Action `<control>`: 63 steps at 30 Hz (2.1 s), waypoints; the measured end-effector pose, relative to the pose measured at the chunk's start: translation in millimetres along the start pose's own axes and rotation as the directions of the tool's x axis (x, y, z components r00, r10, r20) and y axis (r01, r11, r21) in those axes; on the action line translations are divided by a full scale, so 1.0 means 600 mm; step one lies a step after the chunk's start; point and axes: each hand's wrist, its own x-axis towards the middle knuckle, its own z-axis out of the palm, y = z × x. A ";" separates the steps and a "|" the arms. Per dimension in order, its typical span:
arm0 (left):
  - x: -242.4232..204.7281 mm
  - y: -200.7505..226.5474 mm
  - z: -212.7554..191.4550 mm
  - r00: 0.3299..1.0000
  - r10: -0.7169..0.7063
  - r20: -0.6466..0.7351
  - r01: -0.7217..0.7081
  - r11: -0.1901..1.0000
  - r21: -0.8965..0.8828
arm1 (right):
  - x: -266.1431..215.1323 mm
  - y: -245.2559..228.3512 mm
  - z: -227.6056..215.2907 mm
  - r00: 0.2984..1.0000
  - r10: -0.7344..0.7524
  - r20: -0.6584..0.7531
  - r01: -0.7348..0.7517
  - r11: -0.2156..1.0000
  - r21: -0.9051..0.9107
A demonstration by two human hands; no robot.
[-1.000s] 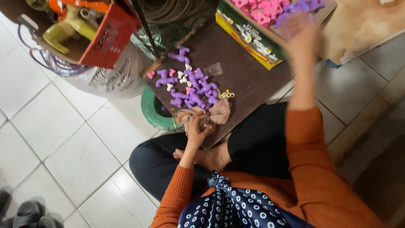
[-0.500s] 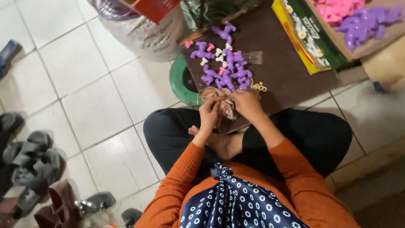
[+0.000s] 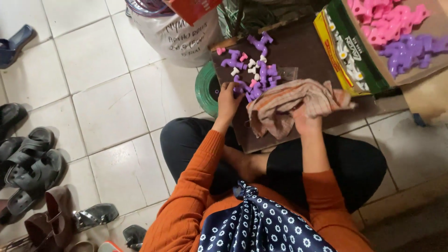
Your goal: Assembling plastic water taps by connecting the body, internal valves, and handles while sitting on the floor.
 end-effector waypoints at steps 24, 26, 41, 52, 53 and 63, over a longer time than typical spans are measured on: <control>-0.090 0.191 -0.107 0.847 0.462 -0.263 -0.521 0.819 -0.239 | 0.086 -0.115 0.069 0.971 -0.156 -0.180 0.172 0.982 0.077; -0.097 0.197 -0.092 0.870 0.425 -0.250 -0.492 0.782 -0.382 | 0.081 -0.103 0.053 0.968 -0.184 -0.173 0.204 0.973 0.107; -0.106 0.198 -0.100 0.979 0.168 -0.113 -0.184 0.511 -0.840 | 0.049 -0.096 0.022 0.957 -0.182 -0.226 0.219 0.964 0.152; -0.120 0.194 -0.089 0.973 0.228 -0.037 -0.220 0.864 -0.453 | 0.018 -0.119 0.037 0.945 -0.141 -0.296 0.200 0.963 0.179; -0.123 0.191 -0.081 0.986 0.167 -0.002 -0.142 0.834 -0.533 | 0.019 -0.122 0.040 0.942 -0.133 -0.308 0.196 0.963 0.184; -0.099 0.107 -0.039 0.974 0.129 -0.188 -0.197 0.890 -0.410 | -0.004 -0.145 0.063 0.924 -0.083 -0.373 0.172 0.962 0.212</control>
